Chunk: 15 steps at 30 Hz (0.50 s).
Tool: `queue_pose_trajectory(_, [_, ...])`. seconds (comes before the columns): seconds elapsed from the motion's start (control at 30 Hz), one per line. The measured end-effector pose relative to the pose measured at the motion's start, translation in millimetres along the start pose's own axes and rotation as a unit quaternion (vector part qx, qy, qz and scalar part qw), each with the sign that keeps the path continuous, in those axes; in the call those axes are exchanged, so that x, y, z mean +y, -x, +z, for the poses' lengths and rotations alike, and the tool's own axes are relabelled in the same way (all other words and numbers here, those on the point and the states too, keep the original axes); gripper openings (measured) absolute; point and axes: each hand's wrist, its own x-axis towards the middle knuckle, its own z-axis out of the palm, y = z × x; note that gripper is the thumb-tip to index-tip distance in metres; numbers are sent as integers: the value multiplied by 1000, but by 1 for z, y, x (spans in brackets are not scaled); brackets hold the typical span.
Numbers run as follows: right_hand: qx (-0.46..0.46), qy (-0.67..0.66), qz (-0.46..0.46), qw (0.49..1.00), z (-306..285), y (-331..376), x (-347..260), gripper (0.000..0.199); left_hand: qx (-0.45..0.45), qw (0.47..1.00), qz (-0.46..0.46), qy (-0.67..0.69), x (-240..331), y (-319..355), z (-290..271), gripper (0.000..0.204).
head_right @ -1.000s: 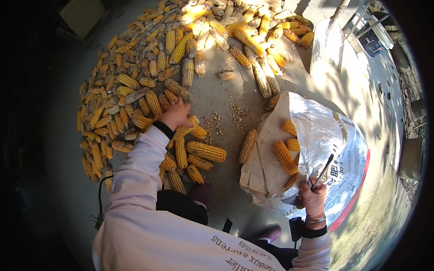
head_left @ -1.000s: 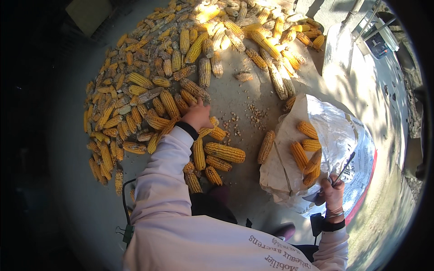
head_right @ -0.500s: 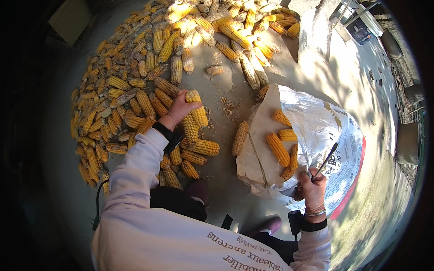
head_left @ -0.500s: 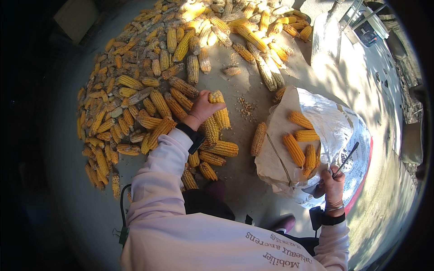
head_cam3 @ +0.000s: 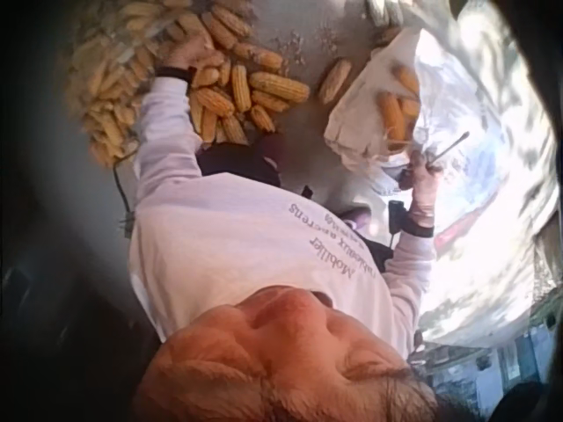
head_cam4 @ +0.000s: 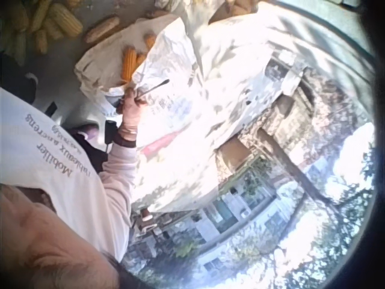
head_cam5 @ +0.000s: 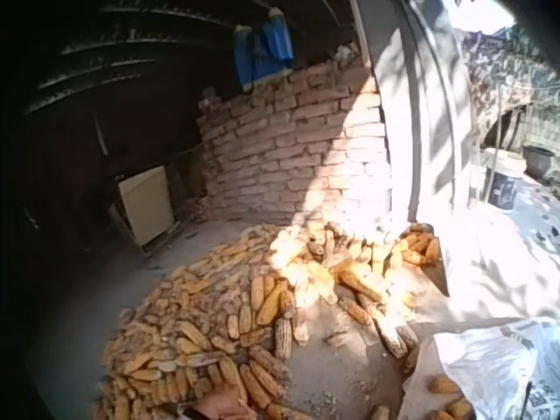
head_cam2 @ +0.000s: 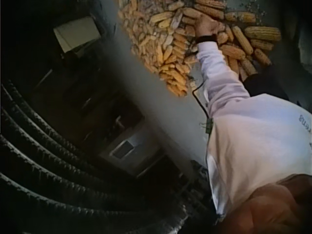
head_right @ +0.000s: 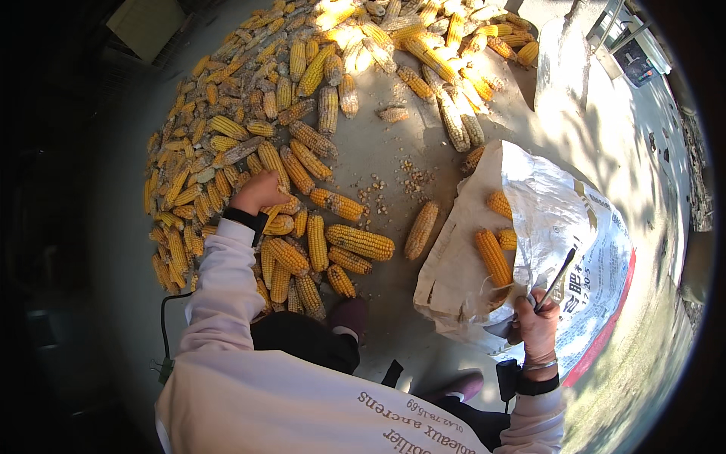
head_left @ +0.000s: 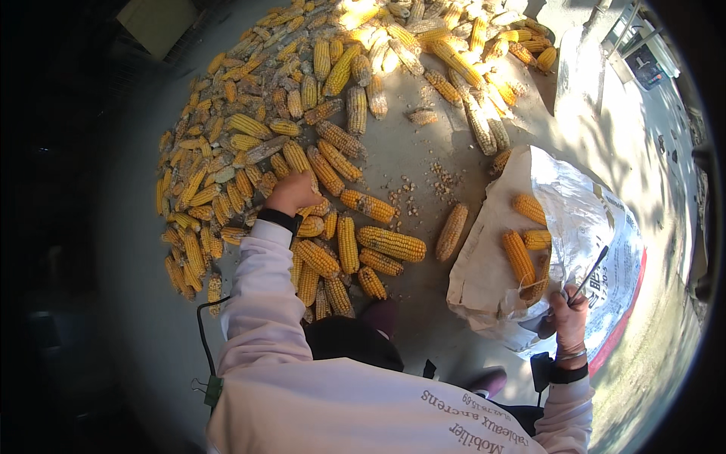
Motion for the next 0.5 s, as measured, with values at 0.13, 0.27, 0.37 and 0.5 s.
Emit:
queue_pose_trajectory(0.13, [-7, 20, 5, 1000, 6, -6, 2, 18, 21, 997, 37, 62, -23, 7, 33, 78])
queue_pose_trajectory(0.27, [-8, 22, 1, 1000, 7, -6, 2, 19, 93, 979, 56, 172, 14, 14, 5, 73])
queue_pose_trajectory(0.37, [-14, 30, -4, 999, 7, -4, 2, 19, 107, 882, 158, 432, 68, 22, -27, 58])
queue_pose_trajectory(0.5, [7, 14, -1, 1000, 8, -2, 0, 17, -348, 556, 384, 650, 136, 26, -19, 46])
